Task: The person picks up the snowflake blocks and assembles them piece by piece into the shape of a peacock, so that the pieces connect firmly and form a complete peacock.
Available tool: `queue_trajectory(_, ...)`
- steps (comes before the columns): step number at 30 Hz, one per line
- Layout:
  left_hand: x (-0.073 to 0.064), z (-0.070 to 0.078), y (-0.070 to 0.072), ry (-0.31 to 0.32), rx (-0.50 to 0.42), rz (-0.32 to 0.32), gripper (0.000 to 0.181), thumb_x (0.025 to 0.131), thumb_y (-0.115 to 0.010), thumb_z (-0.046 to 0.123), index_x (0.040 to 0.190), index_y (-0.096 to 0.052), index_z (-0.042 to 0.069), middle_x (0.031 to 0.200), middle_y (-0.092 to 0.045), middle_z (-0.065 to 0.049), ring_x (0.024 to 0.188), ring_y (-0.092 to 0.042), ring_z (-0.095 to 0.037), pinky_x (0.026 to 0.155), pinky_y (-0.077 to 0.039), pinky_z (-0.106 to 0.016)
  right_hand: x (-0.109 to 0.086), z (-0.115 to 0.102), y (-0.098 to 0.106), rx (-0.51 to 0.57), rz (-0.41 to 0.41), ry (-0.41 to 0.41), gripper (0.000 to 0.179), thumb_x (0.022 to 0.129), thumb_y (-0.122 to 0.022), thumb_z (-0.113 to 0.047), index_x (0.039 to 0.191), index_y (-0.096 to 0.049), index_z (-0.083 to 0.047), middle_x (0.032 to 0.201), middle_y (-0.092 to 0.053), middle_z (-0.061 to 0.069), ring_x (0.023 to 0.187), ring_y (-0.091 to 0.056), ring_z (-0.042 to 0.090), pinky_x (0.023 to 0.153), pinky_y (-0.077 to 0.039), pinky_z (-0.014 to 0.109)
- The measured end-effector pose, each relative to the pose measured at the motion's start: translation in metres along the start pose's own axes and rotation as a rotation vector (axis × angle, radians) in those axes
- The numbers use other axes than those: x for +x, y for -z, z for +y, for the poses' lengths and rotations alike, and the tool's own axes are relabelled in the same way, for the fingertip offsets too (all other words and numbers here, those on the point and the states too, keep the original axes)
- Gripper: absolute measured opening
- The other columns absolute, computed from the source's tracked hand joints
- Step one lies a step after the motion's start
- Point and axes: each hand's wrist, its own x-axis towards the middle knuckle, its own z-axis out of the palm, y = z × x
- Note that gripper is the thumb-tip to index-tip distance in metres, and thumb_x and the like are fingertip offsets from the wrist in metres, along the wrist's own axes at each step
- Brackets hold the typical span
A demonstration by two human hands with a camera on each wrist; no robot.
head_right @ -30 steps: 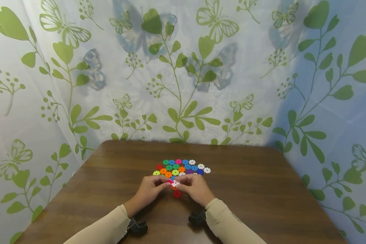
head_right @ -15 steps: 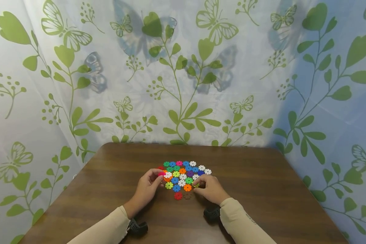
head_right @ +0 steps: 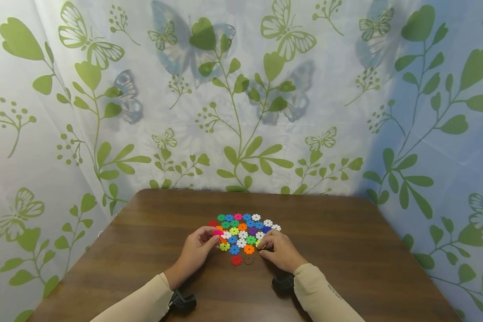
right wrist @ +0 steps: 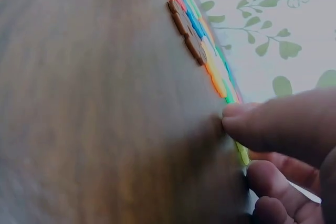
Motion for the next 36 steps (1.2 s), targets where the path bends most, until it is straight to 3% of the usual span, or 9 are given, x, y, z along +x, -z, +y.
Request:
queue_trajectory(6,-0.001,-0.001,-0.002,-0.003,-0.016,-0.023,0.019,0.099,-0.074,0.004,0.117,-0.070,-0.001,0.106,-0.070,-0.016,0.089,-0.070,-0.036,0.079,-0.062,-0.046,0.000,-0.001,-0.001,-0.025,0.006,0.007,0.012,0.093,-0.082,-0.005,0.095,-0.078,-0.016,0.098,-0.066,-0.007,0.086,-0.060,0.016,0.076,-0.054,0.033)
queue_trajectory(15,-0.001,-0.001,-0.003,-0.001,-0.009,-0.044,0.017,0.100,-0.074,0.004,0.116,-0.071,0.001,0.106,-0.071,-0.013,0.089,-0.071,-0.032,0.079,-0.062,-0.046,0.000,-0.004,-0.007,-0.067,0.070,-0.021,0.011,0.092,-0.083,-0.005,0.092,-0.077,-0.015,0.104,-0.065,-0.003,0.092,-0.060,0.017,0.084,-0.056,0.037)
queue_trajectory(24,-0.003,0.000,0.001,0.007,0.022,-0.051,0.016,0.100,-0.074,0.008,0.116,-0.072,0.003,0.105,-0.071,-0.007,0.088,-0.070,-0.031,0.078,-0.063,-0.045,0.002,-0.010,-0.009,-0.046,0.045,-0.071,0.015,0.090,-0.085,-0.004,0.095,-0.078,-0.016,0.101,-0.065,-0.007,0.091,-0.059,0.018,0.083,-0.055,0.037)
queue_trajectory(31,-0.002,0.001,0.000,0.001,0.026,-0.056,0.017,0.099,-0.075,0.007,0.115,-0.073,0.002,0.103,-0.071,-0.010,0.086,-0.070,-0.034,0.078,-0.063,-0.045,0.003,-0.009,-0.009,0.033,0.089,-0.098,0.014,0.086,-0.089,-0.006,0.092,-0.080,-0.014,0.099,-0.066,-0.004,0.083,-0.062,0.017,0.075,-0.058,0.031)
queue_trajectory(36,-0.001,0.001,-0.001,-0.005,0.055,-0.078,0.018,0.098,-0.076,0.008,0.115,-0.074,0.006,0.101,-0.071,-0.006,0.084,-0.072,-0.031,0.078,-0.063,-0.041,0.004,-0.015,-0.013,0.167,0.118,-0.041,0.014,0.088,-0.087,-0.007,0.101,-0.081,-0.007,0.111,-0.070,0.006,0.092,-0.068,0.021,0.083,-0.060,0.033)
